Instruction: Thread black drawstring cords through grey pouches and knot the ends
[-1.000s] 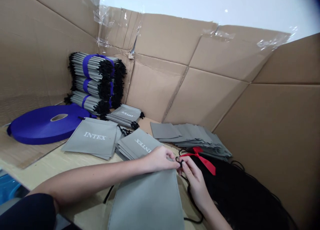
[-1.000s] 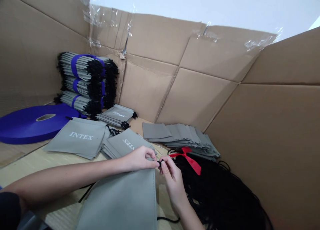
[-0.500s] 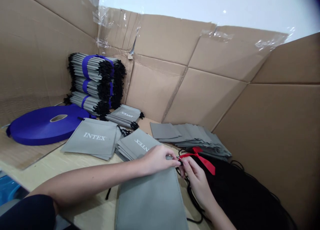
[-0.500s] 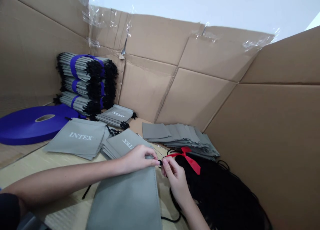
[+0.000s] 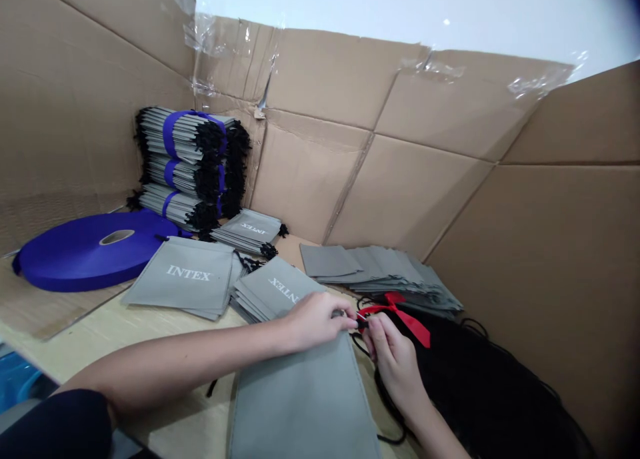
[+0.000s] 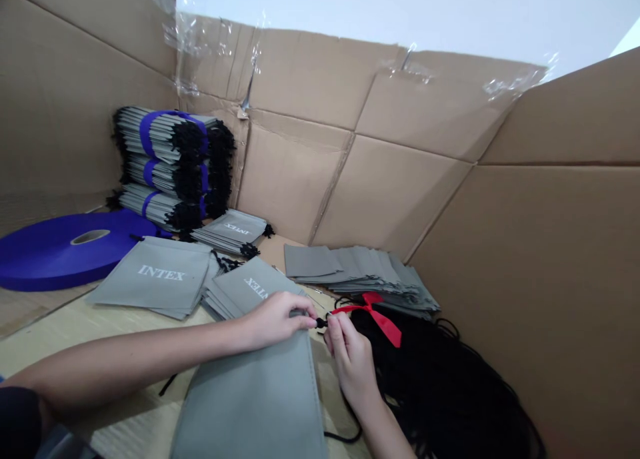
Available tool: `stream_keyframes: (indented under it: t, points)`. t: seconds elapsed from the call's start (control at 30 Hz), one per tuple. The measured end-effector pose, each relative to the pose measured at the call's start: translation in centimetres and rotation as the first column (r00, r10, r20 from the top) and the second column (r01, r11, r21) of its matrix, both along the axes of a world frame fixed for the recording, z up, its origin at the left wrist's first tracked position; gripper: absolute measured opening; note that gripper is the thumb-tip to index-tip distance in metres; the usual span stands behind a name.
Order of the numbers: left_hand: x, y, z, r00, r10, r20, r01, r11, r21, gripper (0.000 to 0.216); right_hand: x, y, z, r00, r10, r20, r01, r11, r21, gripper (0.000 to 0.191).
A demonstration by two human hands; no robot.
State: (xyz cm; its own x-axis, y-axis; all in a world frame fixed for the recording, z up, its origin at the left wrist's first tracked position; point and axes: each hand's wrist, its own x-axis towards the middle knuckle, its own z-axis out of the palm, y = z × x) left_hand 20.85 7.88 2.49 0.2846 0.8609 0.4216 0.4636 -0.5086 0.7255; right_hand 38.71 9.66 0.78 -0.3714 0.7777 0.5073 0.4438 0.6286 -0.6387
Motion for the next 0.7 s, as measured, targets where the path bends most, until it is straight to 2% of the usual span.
stream_keyframes:
  t: [0.2, 0.33, 0.57, 0.7]
  points:
    - [0.2, -0.1, 0.0, 0.998, -0.050, 0.043, 0.050, 0.999, 0.000, 0.020, 0.0, -0.5, 0.2, 0.998, 0.064, 0.004, -0.064, 0.996, -0.057, 0.030]
    - [0.3, -0.3, 0.0, 0.999, -0.032, 0.021, 0.032, 0.999, -0.002, 0.024, -0.1, -0.6, -0.1, 1.000, 0.023, 0.021, -0.022, 0.998, -0.060, 0.033]
    - [0.2, -0.4, 0.1, 0.998, -0.054, 0.035, 0.054, 0.999, 0.002, 0.028, -1.1, -0.9, 0.0, 0.977, 0.011, -0.212, -0.056, 0.977, -0.208, 0.040]
    - [0.2, -0.3, 0.1, 0.998, -0.061, 0.035, 0.061, 0.998, 0.005, 0.029, -1.3, -0.7, -0.2, 0.967, 0.016, -0.252, -0.074, 0.972, -0.222, 0.042]
